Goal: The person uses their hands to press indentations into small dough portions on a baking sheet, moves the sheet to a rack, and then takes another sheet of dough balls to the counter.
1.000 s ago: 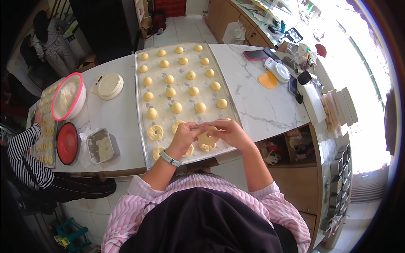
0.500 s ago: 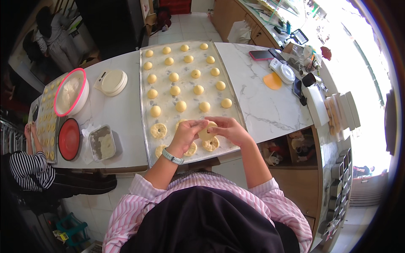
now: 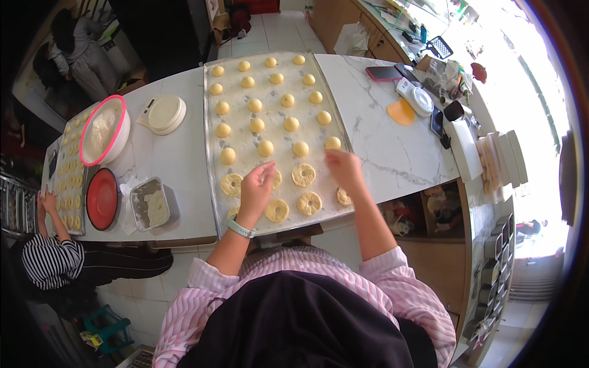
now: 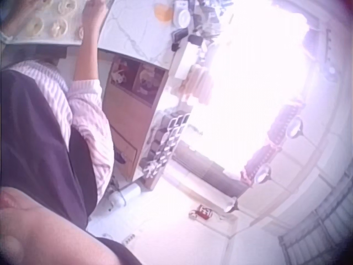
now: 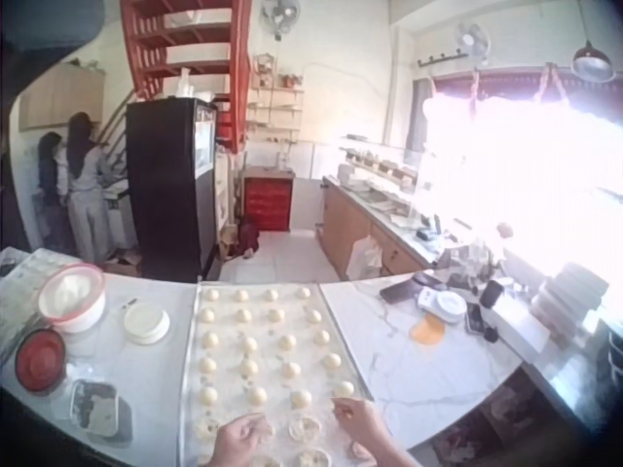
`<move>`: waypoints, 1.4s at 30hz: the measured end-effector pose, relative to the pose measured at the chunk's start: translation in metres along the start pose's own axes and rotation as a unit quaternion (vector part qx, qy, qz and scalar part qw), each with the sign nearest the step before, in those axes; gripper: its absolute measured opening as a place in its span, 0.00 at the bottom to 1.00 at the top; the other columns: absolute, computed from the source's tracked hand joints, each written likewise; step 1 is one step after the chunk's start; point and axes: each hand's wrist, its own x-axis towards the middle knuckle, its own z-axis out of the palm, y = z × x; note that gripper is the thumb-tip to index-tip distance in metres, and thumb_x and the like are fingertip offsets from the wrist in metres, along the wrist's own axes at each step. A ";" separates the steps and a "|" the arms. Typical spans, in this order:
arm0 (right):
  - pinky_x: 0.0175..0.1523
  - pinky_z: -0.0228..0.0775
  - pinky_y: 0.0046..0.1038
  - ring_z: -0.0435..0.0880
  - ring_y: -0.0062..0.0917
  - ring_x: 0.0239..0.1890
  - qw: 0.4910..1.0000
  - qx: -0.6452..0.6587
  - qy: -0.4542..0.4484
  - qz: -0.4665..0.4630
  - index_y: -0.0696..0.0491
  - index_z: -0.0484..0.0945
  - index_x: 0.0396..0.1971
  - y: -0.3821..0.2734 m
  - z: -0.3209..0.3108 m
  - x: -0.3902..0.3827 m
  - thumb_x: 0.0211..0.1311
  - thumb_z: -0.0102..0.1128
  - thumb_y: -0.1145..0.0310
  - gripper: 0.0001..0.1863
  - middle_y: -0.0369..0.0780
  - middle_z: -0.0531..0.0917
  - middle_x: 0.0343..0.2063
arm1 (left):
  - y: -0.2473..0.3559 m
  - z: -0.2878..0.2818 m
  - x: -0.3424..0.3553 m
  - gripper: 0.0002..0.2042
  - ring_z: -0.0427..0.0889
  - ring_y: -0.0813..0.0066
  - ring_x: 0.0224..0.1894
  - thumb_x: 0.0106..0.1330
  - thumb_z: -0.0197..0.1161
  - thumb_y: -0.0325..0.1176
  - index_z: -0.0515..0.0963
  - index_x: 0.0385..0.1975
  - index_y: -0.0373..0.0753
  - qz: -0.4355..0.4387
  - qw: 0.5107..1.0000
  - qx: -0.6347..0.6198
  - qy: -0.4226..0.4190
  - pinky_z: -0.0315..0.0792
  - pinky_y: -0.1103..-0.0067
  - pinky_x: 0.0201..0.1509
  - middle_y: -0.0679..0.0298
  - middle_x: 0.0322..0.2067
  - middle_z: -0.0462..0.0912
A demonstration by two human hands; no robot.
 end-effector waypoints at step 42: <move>0.61 0.51 0.42 0.68 0.27 0.51 0.960 -0.253 0.003 -0.121 0.45 0.79 0.35 0.047 -0.036 -0.041 0.50 0.50 0.73 0.12 0.33 0.71 0.42 | -0.013 0.025 -0.027 0.26 0.58 0.47 0.63 0.66 0.49 0.46 0.62 0.58 0.32 0.242 0.891 0.377 -0.073 0.46 0.54 0.65 0.45 0.60 0.61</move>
